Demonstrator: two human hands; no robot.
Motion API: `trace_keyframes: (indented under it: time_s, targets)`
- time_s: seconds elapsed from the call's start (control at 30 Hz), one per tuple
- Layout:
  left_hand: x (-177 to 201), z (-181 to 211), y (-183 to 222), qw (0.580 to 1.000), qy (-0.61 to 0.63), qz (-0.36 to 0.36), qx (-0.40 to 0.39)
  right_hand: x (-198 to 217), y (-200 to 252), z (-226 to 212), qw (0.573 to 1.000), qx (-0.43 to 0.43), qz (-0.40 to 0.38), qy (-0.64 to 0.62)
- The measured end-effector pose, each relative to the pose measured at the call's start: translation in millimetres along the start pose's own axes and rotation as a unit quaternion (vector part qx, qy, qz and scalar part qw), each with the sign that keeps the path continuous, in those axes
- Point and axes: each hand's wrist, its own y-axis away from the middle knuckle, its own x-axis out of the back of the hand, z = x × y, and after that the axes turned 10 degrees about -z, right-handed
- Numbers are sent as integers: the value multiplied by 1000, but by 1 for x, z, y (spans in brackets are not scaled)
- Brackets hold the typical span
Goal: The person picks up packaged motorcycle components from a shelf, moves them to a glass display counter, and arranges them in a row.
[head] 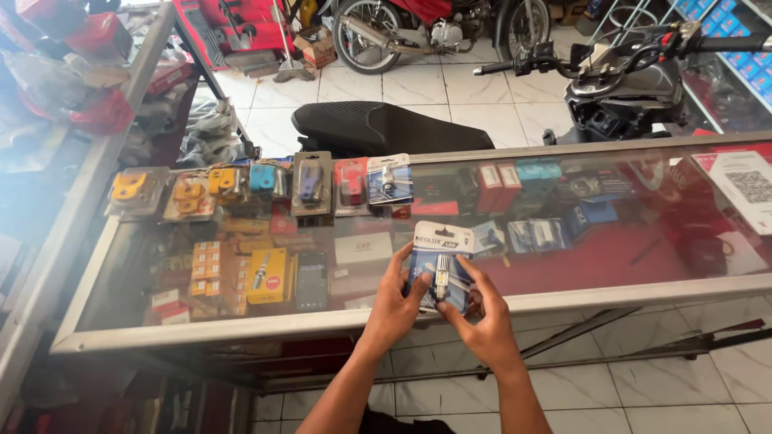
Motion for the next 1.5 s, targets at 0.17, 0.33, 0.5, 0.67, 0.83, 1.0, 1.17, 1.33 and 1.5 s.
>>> trace_keyframes:
  time_s: [0.17, 0.33, 0.5, 0.67, 0.83, 1.0, 1.17, 1.33, 1.5]
  targets:
    - [21, 16, -13, 994, -91, 2, 63, -12, -23, -9, 999, 10, 16, 35]
    - [45, 32, -33, 978, -208, -20, -19, -29, -44, -19, 996, 39, 43, 65]
    - [69, 43, -50, 970, -239, -46, 23, -35, -74, -34, 976, 61, 51, 204]
    - [88, 42, -67, 963, -263, -54, -18, -31, -102, -43, 972, 90, 18, 216]
    - [105, 43, -82, 960, -279, -14, -4, -6, -138, -32, 971, 77, 5, 225]
    - [124, 40, -108, 896, -432, 61, -83, 10, -184, -11, 969, 58, 8, 242]
    - [135, 36, -142, 852, -504, 73, -124, 3, -233, 11, 964, 26, -50, 262]
    - [137, 18, -153, 810, -547, 121, -175, -12, -267, 26, 959, -15, -96, 265]
    - [149, -1, -147, 835, -525, 98, -135, -23, -271, 40, 957, 4, -135, 259]
